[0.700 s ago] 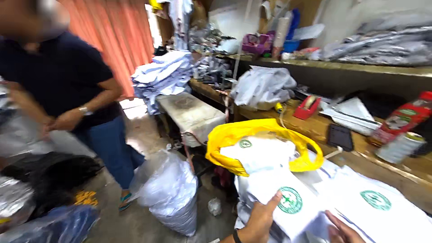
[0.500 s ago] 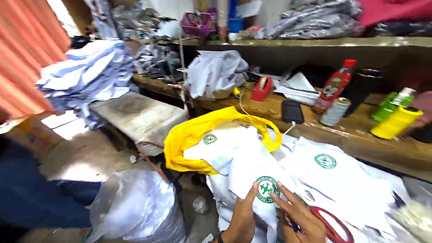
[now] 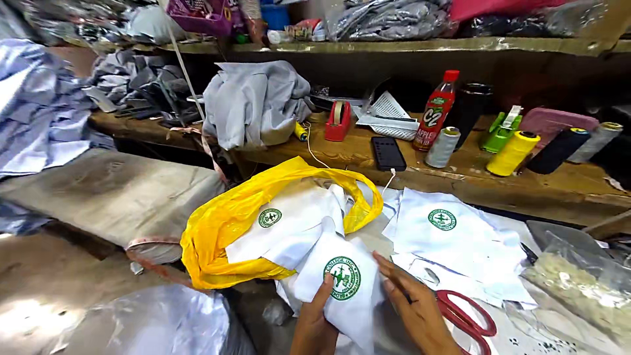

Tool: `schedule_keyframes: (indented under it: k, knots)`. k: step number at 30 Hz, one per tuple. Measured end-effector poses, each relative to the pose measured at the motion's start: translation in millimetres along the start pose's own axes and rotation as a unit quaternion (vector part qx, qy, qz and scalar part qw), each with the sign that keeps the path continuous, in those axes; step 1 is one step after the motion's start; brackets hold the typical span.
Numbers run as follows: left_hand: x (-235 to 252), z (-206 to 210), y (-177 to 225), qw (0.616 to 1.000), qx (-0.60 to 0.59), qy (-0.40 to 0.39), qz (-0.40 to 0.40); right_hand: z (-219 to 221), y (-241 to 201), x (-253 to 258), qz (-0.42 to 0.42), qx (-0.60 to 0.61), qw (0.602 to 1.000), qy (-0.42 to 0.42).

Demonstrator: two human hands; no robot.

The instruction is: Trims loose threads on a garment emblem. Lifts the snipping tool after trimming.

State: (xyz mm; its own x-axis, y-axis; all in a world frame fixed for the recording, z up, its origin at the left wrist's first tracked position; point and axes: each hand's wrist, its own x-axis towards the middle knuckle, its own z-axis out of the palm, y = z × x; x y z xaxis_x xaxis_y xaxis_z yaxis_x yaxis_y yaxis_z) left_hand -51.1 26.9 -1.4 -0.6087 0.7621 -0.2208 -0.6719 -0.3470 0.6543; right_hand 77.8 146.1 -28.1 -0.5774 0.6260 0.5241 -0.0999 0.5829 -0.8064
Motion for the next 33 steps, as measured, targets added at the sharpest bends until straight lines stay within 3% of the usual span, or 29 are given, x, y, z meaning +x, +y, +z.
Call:
schedule_keyframes:
  k: [3,6,10,14,17,20,22,24,27,33]
  knots:
    - [2,3,5,0.991,0.079,0.037,0.097,-22,0,3,0.042,-0.049,0.996,0.069]
    - [2,4,1,0.978,0.136,0.033,0.152,-45,-9,4,0.030,-0.099,0.993,0.053]
    - [0,11,-8,0.977,0.149,-0.020,0.154,-55,-25,-2,-0.009,-0.164,0.986,-0.009]
    - [-3,20,-20,0.974,0.160,-0.028,0.161,-54,-23,-11,-0.088,-0.204,0.974,0.035]
    - [-3,23,-27,0.964,0.184,-0.031,0.188,-52,-17,-15,-0.103,-0.137,0.983,0.066]
    - [-3,25,-32,0.954,0.206,-0.050,0.210,-48,-17,-20,-0.064,-0.053,0.996,0.041]
    - [-3,27,-34,0.953,0.213,-0.057,0.209,-44,-12,-22,-0.076,-0.062,0.995,0.016]
    - [-2,28,-34,0.955,0.210,-0.054,0.202,-42,-8,-27,-0.081,-0.064,0.994,-0.034]
    - [1,28,-34,0.951,0.214,-0.040,0.220,-49,-9,-31,-0.072,0.035,0.988,-0.130]
    - [1,26,-36,0.948,0.225,-0.044,0.222,-58,-15,-28,-0.012,-0.091,0.996,0.008]
